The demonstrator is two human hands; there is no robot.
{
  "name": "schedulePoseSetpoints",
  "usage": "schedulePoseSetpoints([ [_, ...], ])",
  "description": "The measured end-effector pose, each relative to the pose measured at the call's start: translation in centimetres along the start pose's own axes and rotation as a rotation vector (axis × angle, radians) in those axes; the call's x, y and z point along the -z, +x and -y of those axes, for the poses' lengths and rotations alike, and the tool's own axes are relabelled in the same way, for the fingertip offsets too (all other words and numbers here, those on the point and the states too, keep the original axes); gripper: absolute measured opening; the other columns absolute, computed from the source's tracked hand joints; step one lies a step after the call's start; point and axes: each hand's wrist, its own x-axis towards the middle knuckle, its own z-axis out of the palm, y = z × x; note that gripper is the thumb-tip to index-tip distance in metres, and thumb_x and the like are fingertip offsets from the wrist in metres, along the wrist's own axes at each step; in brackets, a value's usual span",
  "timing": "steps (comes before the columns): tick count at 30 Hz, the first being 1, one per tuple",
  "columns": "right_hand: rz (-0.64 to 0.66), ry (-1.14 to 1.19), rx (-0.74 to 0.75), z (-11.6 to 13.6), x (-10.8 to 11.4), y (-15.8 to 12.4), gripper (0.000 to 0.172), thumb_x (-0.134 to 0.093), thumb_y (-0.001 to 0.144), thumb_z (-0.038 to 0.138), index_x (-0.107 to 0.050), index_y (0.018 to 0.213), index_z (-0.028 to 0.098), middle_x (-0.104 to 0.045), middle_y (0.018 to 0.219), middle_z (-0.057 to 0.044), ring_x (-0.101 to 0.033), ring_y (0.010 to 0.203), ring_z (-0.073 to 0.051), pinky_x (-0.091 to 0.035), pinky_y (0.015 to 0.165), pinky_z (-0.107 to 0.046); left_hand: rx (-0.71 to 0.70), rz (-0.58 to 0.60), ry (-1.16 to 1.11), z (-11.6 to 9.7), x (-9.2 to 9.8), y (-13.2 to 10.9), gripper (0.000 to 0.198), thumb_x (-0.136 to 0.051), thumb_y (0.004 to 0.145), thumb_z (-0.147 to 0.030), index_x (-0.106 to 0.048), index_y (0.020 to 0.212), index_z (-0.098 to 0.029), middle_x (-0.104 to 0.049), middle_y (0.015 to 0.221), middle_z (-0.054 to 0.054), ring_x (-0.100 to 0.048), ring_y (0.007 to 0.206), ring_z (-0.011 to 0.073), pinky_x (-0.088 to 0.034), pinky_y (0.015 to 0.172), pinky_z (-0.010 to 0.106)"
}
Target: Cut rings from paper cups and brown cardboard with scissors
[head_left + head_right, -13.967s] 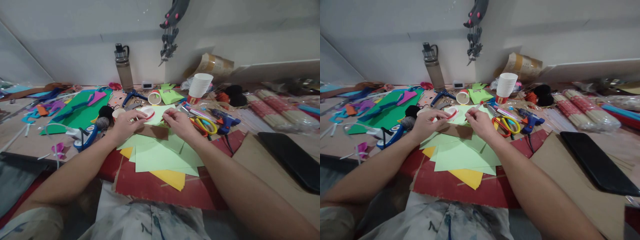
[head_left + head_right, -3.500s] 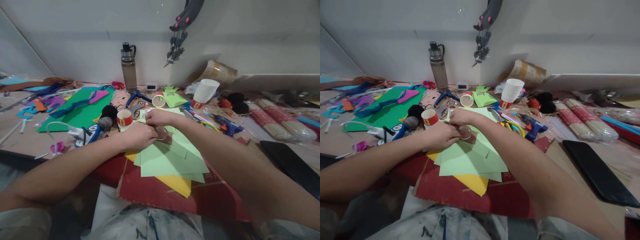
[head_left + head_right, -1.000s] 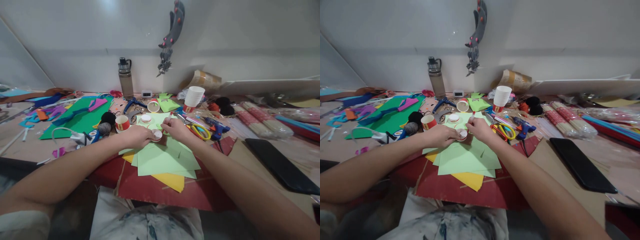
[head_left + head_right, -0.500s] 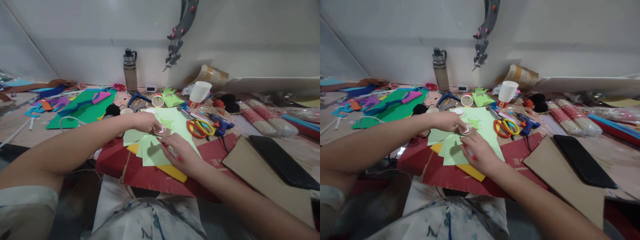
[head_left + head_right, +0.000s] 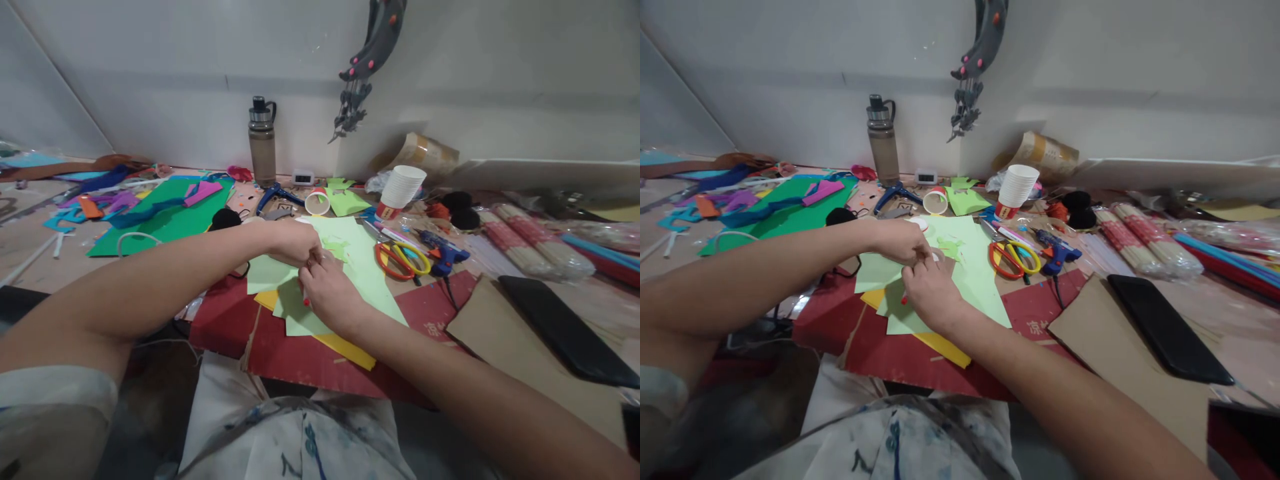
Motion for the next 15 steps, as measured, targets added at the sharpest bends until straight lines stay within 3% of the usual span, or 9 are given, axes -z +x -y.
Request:
schedulePoseSetpoints([
  [8,0.060,0.064,-0.032,-0.3,0.6,-0.3,0.016,-0.051,0.085,0.011,-0.065,0.091,0.010,-0.067,0.096,-0.020,-0.056,0.102,-0.035,-0.041,0.091,-0.047,0.018,0.024,-0.007,0.2,0.2,0.7,0.040,-0.055,0.071,-0.027,-0.074,0.105,-0.035,-0.074,0.084,0.003,-0.056,0.065,0.0157,-0.036,0.059,0.027],
  [15,-0.073,0.168,-0.026,-0.7,0.6,-2.2,0.013,-0.049,0.088,0.011,-0.061,0.084,0.014,-0.064,0.092,-0.017,-0.053,0.104,-0.032,-0.042,0.088,-0.045,0.061,0.031,-0.017,-0.6,0.8,0.2,0.033,-0.057,0.076,-0.033,-0.076,0.103,-0.032,-0.075,0.094,0.005,-0.060,0.071,0.0168,-0.039,0.065,0.026],
])
